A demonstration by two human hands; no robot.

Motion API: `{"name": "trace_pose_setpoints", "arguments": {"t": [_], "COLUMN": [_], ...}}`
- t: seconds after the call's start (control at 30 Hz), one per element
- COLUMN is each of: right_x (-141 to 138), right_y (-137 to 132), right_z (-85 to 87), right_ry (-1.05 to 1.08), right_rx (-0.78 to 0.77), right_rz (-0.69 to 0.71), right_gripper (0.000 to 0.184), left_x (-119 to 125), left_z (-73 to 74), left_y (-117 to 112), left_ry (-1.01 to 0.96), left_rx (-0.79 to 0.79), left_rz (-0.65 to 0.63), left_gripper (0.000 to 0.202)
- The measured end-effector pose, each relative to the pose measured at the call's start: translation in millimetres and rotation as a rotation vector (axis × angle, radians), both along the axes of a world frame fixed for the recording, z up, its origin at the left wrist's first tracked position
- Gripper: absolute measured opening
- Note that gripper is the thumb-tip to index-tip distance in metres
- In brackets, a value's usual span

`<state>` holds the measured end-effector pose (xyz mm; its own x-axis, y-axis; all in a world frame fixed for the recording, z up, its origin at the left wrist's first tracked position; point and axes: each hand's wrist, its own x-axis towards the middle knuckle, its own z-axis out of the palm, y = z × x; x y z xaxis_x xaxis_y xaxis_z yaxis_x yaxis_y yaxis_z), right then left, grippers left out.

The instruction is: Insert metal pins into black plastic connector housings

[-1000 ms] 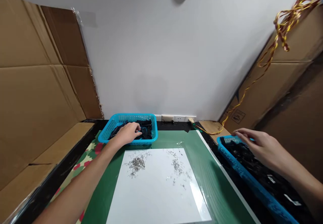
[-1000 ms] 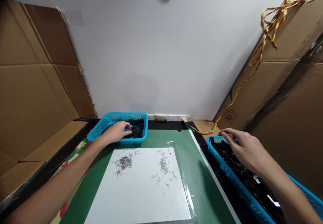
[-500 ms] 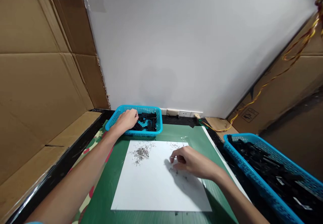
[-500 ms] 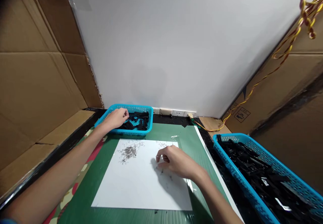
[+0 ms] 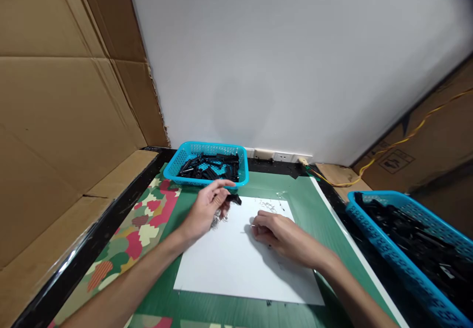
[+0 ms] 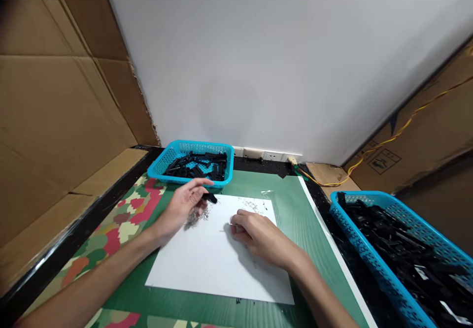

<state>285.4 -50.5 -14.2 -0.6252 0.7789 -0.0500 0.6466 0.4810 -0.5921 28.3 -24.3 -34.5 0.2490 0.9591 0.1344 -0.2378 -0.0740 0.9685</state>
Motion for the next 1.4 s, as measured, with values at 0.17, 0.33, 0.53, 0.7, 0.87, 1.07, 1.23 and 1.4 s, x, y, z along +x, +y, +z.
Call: {"name": "trace_pose_setpoints", "arguments": {"t": [0.17,0.33,0.53,0.7,0.87,1.07,1.23,1.4], "right_x": [7,11,4,-1,1,-8,-22,-31], "right_y": [-1,1,-5,-9,-7,-9,-11,-11], "right_z": [4.7,-6.7,-15.5,-10.1,-4.6,-4.0,-6.8,-15.6], "right_ry": [0.07,0.02,-0.078,-0.082,0.135,0.561,0.764,0.812], "right_rx": [-0.009,0.003,0.089,0.073,-0.009,-0.187,-0.284,-0.303], "right_rz": [-0.055,-0.031,-0.022,-0.017,-0.056,-0.2,-0.217,-0.203], "right_gripper": [0.014,0.009,0.017,0.016,0.014,0.024,0.029,0.031], "left_x": [13,4,10,14,17,20,23,25], "left_z": [-18.3,-19.7,-23.2,-18.4,-16.7,-18.9,-13.6,-12.2], "left_y": [-20,-26,-28,-30,-35,-42,-47,-48], "left_ry": [0.047,0.15,0.082,0.068,-0.048,-0.032,-0.029,-0.05], "left_rx": [-0.116,-0.15,-0.209,-0.177,-0.245,-0.291,-0.332,-0.301], "left_rz": [-0.11,-0.108,-0.045,-0.088,-0.269,-0.318,-0.327,-0.349], "left_gripper": [0.053,0.04,0.05,0.056,0.05,0.043,0.046,0.048]}}
